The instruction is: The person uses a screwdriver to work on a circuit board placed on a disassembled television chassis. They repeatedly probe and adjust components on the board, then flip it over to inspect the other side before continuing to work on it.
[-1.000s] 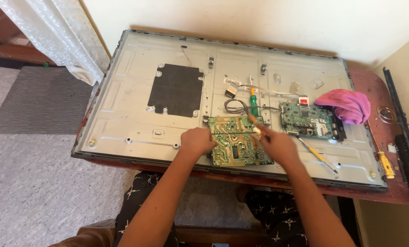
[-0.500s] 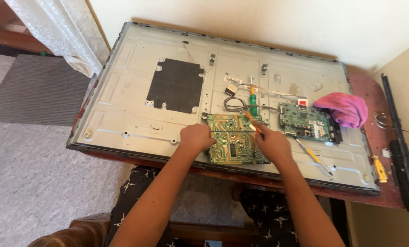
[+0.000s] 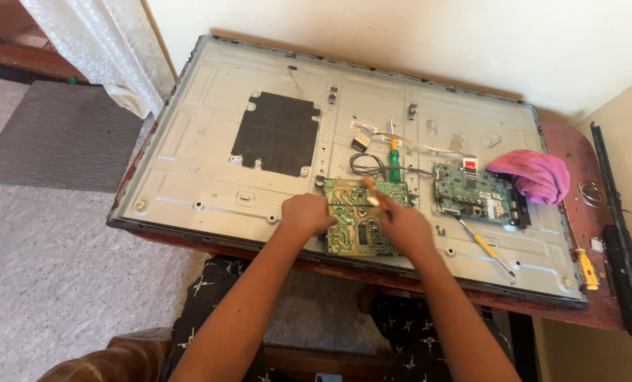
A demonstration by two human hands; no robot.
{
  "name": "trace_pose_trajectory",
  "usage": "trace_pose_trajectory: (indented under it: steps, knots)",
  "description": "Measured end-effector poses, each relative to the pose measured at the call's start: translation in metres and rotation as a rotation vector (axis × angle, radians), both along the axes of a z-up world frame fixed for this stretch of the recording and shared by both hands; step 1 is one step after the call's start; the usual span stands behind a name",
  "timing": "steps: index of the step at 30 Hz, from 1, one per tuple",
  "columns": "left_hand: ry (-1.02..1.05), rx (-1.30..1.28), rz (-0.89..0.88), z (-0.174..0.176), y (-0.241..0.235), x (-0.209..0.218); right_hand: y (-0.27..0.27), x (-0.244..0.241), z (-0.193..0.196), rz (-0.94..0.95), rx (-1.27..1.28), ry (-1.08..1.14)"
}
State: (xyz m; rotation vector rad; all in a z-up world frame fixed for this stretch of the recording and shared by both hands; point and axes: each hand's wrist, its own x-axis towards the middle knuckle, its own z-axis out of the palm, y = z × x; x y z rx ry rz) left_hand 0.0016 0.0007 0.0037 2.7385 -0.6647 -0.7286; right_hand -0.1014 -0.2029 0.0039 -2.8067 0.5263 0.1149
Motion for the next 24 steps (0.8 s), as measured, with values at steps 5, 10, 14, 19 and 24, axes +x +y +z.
trace_pose_trajectory:
  steps: [5,10,14,19,24]
  knots:
    - [0.001,0.0,0.004,0.004,0.003,0.001,0.002,-0.003,-0.002,0.055,0.013,0.015]
    - [0.006,0.003,0.008,0.004,0.004,0.001,0.005,-0.012,-0.009,0.263,0.114,0.037]
    - [-0.004,-0.004,0.007,0.004,0.003,0.001,-0.038,-0.018,0.004,0.063,-0.001,0.215]
    - [-0.006,0.009,0.006,0.005,0.002,0.001,-0.067,-0.034,0.012,0.054,-0.055,0.093]
    - [-0.032,-0.007,0.023,0.0,0.0,-0.001,-0.025,-0.031,-0.007,0.353,0.247,0.143]
